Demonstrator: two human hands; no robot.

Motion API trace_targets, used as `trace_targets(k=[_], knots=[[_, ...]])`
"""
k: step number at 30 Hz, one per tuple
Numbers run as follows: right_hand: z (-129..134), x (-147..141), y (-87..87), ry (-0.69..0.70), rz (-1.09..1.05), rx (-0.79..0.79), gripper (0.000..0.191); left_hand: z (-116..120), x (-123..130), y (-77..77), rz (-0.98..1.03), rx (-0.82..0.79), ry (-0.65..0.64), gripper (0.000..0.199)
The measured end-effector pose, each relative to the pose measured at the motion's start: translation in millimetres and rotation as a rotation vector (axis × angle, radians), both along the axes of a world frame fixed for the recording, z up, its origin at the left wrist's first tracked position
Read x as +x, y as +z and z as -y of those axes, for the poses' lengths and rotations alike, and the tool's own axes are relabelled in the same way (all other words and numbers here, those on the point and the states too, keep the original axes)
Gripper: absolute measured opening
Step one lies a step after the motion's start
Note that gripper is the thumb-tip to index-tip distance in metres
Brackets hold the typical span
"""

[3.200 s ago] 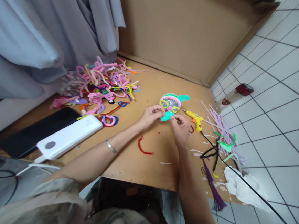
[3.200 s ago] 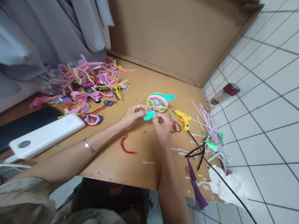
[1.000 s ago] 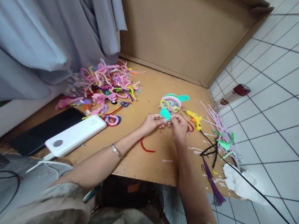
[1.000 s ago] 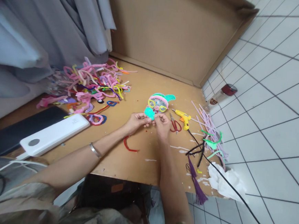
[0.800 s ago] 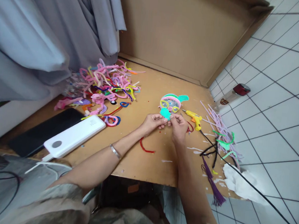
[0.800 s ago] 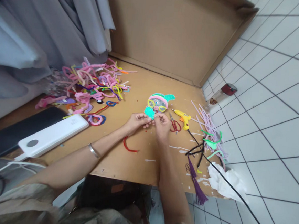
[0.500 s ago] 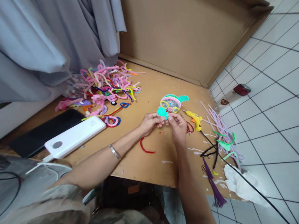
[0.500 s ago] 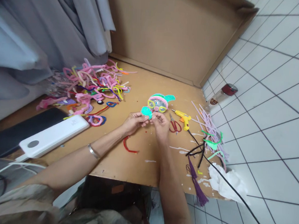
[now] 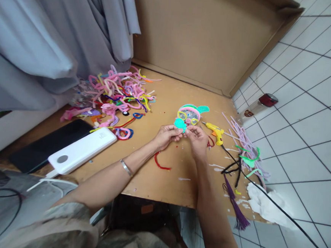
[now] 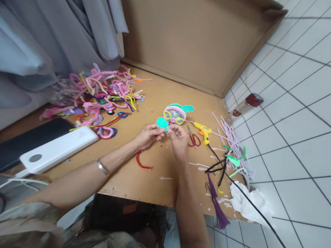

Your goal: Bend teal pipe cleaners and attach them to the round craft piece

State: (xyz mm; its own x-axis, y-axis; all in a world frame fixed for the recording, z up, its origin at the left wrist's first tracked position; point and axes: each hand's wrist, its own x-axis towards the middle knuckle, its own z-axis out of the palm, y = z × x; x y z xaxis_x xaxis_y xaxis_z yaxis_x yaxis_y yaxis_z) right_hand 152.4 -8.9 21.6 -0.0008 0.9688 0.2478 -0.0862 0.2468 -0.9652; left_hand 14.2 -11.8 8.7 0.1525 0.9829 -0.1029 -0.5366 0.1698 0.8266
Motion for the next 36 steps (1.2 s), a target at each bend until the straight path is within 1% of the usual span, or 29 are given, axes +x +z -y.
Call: trace_targets(k=[8,11,17,21,25,28,33,36], knots=[[-1.8,3.4,-2.0,0.037,-0.005,-0.01,0.025,1.3,0.8,0.1,0.024,-0.013,0.002,0.028],[-3.4,4.7,-4.3,0.069,-0.046,-0.049,0.025,0.5,1.4,-2.0,0.015,-0.001,0.006,0.031],[-3.7,4.7,-5.1,0.125,-0.125,-0.141,0.034,-1.7,1.3,-4.9,-0.013,0.071,0.007,0.036],[-0.6,4.7,-0.4,0.143,-0.157,-0.233,0.031,-1.4,1.3,-4.3,-0.022,0.102,0.01,0.038],[0.8,4.0,1.6,0.168,-0.207,-0.252,0.026,-0.2,2.5,-3.6,-0.016,0.128,-0.015,0.038],[0.0,3.3,0.1,0.154,-0.208,-0.234,0.023,0.3,3.1,-4.2,-0.016,0.123,-0.022,0.037],[-1.6,3.5,-2.9,0.109,-0.149,-0.193,0.02,0.6,3.3,-4.1,-0.026,0.087,-0.011,0.035],[-1.0,1.8,-2.9,0.048,-0.112,-0.153,0.019,0.8,3.3,-2.7,-0.043,0.073,0.012,0.034]])
